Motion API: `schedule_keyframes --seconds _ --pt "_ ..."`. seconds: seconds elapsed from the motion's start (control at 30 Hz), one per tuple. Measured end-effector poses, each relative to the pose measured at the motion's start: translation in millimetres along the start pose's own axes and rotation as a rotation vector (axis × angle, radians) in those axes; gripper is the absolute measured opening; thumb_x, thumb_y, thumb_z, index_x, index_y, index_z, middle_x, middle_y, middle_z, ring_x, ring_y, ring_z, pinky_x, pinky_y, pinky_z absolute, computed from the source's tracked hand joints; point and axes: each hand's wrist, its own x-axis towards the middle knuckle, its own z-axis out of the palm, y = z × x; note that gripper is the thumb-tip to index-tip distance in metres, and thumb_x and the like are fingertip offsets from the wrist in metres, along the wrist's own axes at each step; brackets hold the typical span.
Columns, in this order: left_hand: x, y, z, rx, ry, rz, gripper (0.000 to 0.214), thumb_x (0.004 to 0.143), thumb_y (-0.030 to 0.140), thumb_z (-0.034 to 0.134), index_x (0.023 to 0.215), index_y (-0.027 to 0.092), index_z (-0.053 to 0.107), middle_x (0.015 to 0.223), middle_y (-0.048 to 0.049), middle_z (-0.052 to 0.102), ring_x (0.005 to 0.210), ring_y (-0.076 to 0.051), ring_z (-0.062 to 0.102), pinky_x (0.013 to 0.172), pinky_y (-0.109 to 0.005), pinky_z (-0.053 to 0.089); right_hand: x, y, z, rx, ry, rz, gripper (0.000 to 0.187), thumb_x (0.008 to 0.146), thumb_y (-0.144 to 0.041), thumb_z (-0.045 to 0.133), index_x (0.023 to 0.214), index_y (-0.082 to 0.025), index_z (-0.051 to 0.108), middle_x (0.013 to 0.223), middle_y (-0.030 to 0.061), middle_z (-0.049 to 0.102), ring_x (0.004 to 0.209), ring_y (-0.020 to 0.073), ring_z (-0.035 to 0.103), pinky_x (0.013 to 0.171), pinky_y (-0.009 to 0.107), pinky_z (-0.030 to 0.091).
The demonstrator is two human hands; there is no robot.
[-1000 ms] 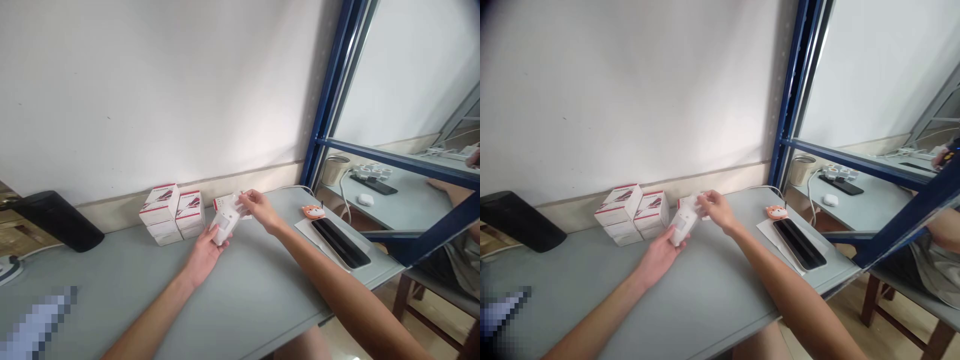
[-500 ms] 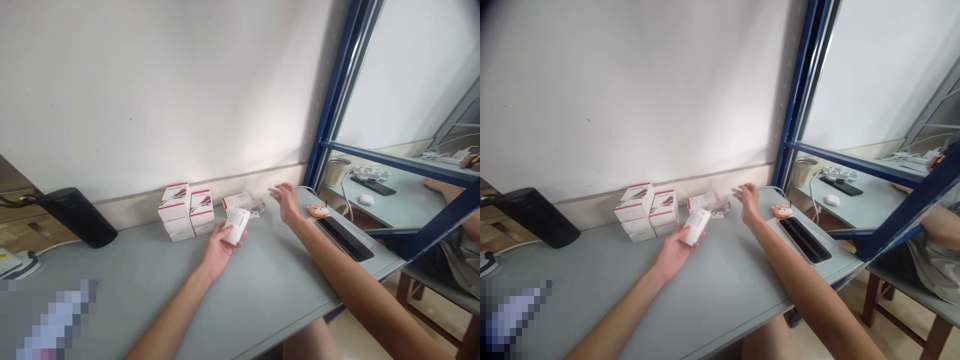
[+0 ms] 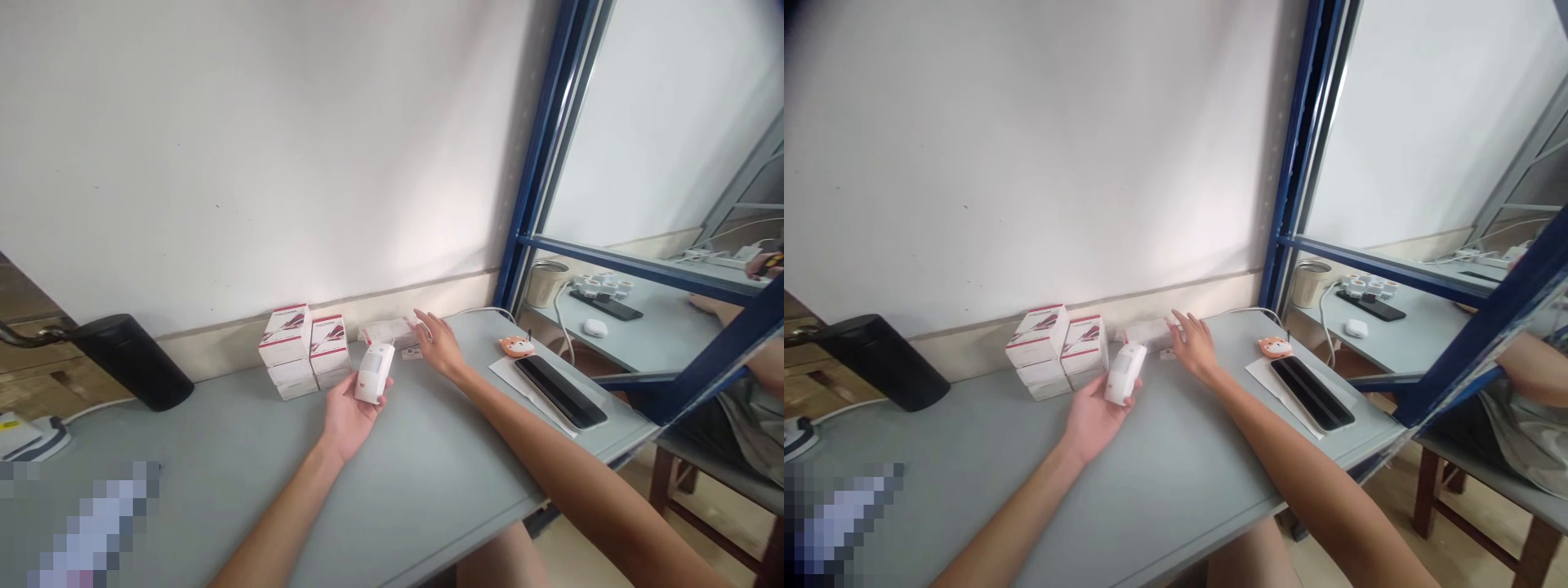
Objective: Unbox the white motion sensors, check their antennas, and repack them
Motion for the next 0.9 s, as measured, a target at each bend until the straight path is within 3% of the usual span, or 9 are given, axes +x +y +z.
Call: schedule_keyframes --seconds 0.13,0.2,0.27,0.4,0.5,0.7,0.9 --pt "0.0 -3.2 0.6 -0.044 -0.042 -0.029 0.046 0.096 0.021 0.056 0.141 0.013 0.058 0.128 -0.0226 0.072 0.106 -0.035 0.076 0.080 -0.043 0.063 -2.9 -9.8 -4.0 -0.006 0.049 -0.054 0.040 0.103 -0.039 0.043 0.128 -0.022 0.068 0.137 0.0127 0.070 0.136 0.0298 0.057 0.120 0.048 0.037" --pt "0.4 -5.3 -0.2 -0.036 -0.037 -0.038 0.049 0.095 0.020 0.058 0.144 0.015 0.057 0.132 -0.0235 0.071 0.110 -0.037 0.076 0.083 -0.046 0.062 -6.0 -17.9 -4.2 0.018 0.031 -0.063 0.038 0.104 -0.041 0.041 0.117 -0.022 0.070 0.120 0.0109 0.074 0.113 0.0265 0.067 0.104 0.042 0.049" --pt "1.2 -7.1 -0.9 -0.006 -0.020 -0.035 0.049 0.094 0.019 0.060 0.143 0.015 0.058 0.132 -0.0233 0.071 0.110 -0.037 0.076 0.082 -0.045 0.061 -9.1 -25.7 -2.0 0.103 -0.071 -0.025 0.037 0.104 -0.045 0.041 0.112 -0.023 0.070 0.100 0.0062 0.074 0.089 0.0216 0.067 0.084 0.035 0.052" --pt "2.3 -8.4 0.4 0.061 0.024 -0.010 0.045 0.093 0.020 0.063 0.137 0.013 0.063 0.128 -0.0222 0.074 0.109 -0.037 0.076 0.081 -0.045 0.062 -14.8 -36.7 6.6 0.389 -0.335 0.184 0.036 0.101 -0.051 0.049 0.109 -0.021 0.068 0.076 -0.0018 0.061 0.070 0.0156 0.055 0.069 0.029 0.044" --pt "1.7 -8.0 2.8 0.093 0.072 -0.017 0.044 0.094 0.022 0.063 0.136 0.009 0.063 0.129 -0.0227 0.074 0.114 -0.038 0.075 0.087 -0.045 0.062 -17.5 -41.9 9.8 0.495 -0.408 0.300 0.033 0.098 -0.048 0.052 0.096 -0.020 0.070 0.067 -0.0046 0.049 0.064 0.0134 0.045 0.064 0.028 0.037" --pt "-3.8 -7.5 5.0 0.138 -0.001 -0.119 0.052 0.097 0.028 0.060 0.146 0.011 0.059 0.139 -0.0215 0.070 0.123 -0.039 0.071 0.108 -0.053 0.055 -17.1 -44.5 3.3 0.586 -0.405 0.343 0.032 0.095 -0.043 0.054 0.087 -0.021 0.075 0.067 -0.0039 0.045 0.066 0.0131 0.037 0.063 0.028 0.031" --pt "-8.7 -5.3 8.8 0.184 0.040 -0.106 0.041 0.096 0.029 0.062 0.129 0.007 0.070 0.128 -0.0221 0.075 0.115 -0.037 0.074 0.105 -0.051 0.057 -20.1 -47.2 0.6 0.573 -0.375 0.389 0.033 0.095 -0.046 0.059 0.086 -0.021 0.078 0.070 -0.0029 0.050 0.068 0.0136 0.038 0.066 0.029 0.031"
